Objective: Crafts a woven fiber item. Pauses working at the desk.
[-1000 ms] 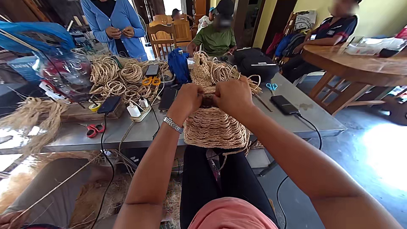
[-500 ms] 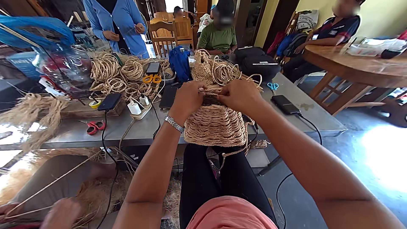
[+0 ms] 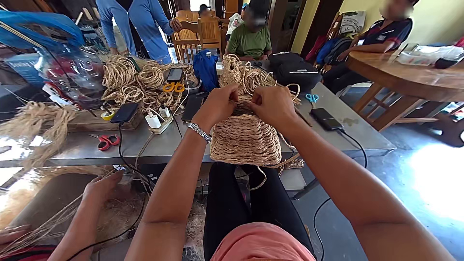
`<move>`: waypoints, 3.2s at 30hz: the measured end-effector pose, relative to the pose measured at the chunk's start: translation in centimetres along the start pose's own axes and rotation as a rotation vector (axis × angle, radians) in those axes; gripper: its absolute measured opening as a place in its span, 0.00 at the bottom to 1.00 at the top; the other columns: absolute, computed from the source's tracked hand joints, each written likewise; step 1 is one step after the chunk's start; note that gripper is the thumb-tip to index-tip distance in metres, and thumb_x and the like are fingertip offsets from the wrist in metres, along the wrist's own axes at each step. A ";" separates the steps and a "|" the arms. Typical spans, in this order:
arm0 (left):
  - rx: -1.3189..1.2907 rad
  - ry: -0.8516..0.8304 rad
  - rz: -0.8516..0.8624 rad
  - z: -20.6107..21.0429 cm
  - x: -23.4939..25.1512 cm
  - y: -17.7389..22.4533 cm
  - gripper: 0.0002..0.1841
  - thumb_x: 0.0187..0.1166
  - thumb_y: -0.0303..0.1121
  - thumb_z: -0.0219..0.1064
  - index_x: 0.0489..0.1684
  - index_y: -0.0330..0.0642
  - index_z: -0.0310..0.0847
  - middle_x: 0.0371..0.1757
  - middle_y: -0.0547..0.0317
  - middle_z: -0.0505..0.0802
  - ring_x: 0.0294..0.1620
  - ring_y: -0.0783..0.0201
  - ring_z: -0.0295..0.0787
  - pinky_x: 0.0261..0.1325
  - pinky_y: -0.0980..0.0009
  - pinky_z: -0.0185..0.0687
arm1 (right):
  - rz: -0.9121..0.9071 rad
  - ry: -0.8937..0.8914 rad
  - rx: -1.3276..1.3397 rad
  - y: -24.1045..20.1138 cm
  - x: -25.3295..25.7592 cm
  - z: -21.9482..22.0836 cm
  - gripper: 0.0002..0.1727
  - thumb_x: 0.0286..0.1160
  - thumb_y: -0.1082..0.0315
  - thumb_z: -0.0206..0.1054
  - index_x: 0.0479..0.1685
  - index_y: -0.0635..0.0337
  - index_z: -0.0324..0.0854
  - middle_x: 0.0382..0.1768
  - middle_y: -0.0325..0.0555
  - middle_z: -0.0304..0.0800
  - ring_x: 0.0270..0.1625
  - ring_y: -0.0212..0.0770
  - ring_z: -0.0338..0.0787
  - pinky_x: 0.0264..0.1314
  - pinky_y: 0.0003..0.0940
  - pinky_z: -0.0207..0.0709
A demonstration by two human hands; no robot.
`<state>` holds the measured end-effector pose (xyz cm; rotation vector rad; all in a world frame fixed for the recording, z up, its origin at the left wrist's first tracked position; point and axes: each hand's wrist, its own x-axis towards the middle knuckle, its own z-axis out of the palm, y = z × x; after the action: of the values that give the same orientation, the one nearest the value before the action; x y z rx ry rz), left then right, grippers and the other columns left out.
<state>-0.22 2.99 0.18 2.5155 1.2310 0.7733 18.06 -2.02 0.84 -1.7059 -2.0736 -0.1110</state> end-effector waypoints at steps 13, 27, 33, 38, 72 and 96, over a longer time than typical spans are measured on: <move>0.129 -0.079 0.063 -0.7 1.2 0.2 0.07 0.79 0.24 0.67 0.50 0.35 0.83 0.48 0.45 0.93 0.54 0.45 0.91 0.62 0.41 0.81 | -0.075 -0.004 -0.112 -0.4 0.3 0.1 0.10 0.79 0.62 0.68 0.44 0.61 0.87 0.40 0.57 0.92 0.54 0.59 0.89 0.65 0.64 0.70; 0.098 -0.008 -0.010 0.0 1.1 0.0 0.07 0.79 0.25 0.67 0.50 0.37 0.83 0.50 0.47 0.93 0.57 0.45 0.90 0.61 0.40 0.80 | 0.004 -0.081 0.032 0.0 0.6 -0.6 0.18 0.85 0.51 0.65 0.48 0.58 0.90 0.44 0.52 0.94 0.56 0.56 0.91 0.67 0.66 0.72; 0.085 -0.010 0.010 0.0 1.2 -0.4 0.08 0.78 0.25 0.68 0.51 0.37 0.84 0.49 0.47 0.93 0.56 0.46 0.91 0.62 0.40 0.81 | -0.027 -0.072 -0.109 -0.7 0.9 -0.5 0.12 0.80 0.59 0.69 0.48 0.57 0.90 0.45 0.54 0.94 0.57 0.58 0.89 0.66 0.64 0.70; 0.070 -0.003 -0.024 0.0 1.3 -0.5 0.09 0.78 0.25 0.67 0.53 0.38 0.84 0.50 0.47 0.93 0.57 0.46 0.90 0.63 0.39 0.81 | -0.086 -0.044 -0.208 -1.1 1.4 -0.1 0.10 0.77 0.63 0.70 0.45 0.61 0.88 0.42 0.58 0.92 0.56 0.62 0.88 0.63 0.64 0.69; -0.002 0.150 -0.236 -1.7 7.1 -0.2 0.20 0.93 0.35 0.45 0.69 0.39 0.80 0.67 0.39 0.88 0.72 0.39 0.83 0.72 0.32 0.71 | 0.140 -0.306 0.106 -4.8 8.0 2.8 0.24 0.84 0.49 0.60 0.62 0.59 0.85 0.61 0.59 0.90 0.65 0.62 0.88 0.56 0.72 0.77; -0.324 0.046 -0.246 1.1 6.6 -2.3 0.26 0.94 0.50 0.42 0.63 0.46 0.86 0.68 0.50 0.87 0.73 0.56 0.79 0.75 0.43 0.68 | 0.215 -0.281 0.156 -4.6 7.6 3.5 0.28 0.76 0.47 0.68 0.52 0.69 0.85 0.54 0.62 0.89 0.58 0.61 0.89 0.48 0.68 0.79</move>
<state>2.24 9.63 0.67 2.0565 1.2817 0.8914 11.69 5.02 1.68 -1.9211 -2.0089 0.3673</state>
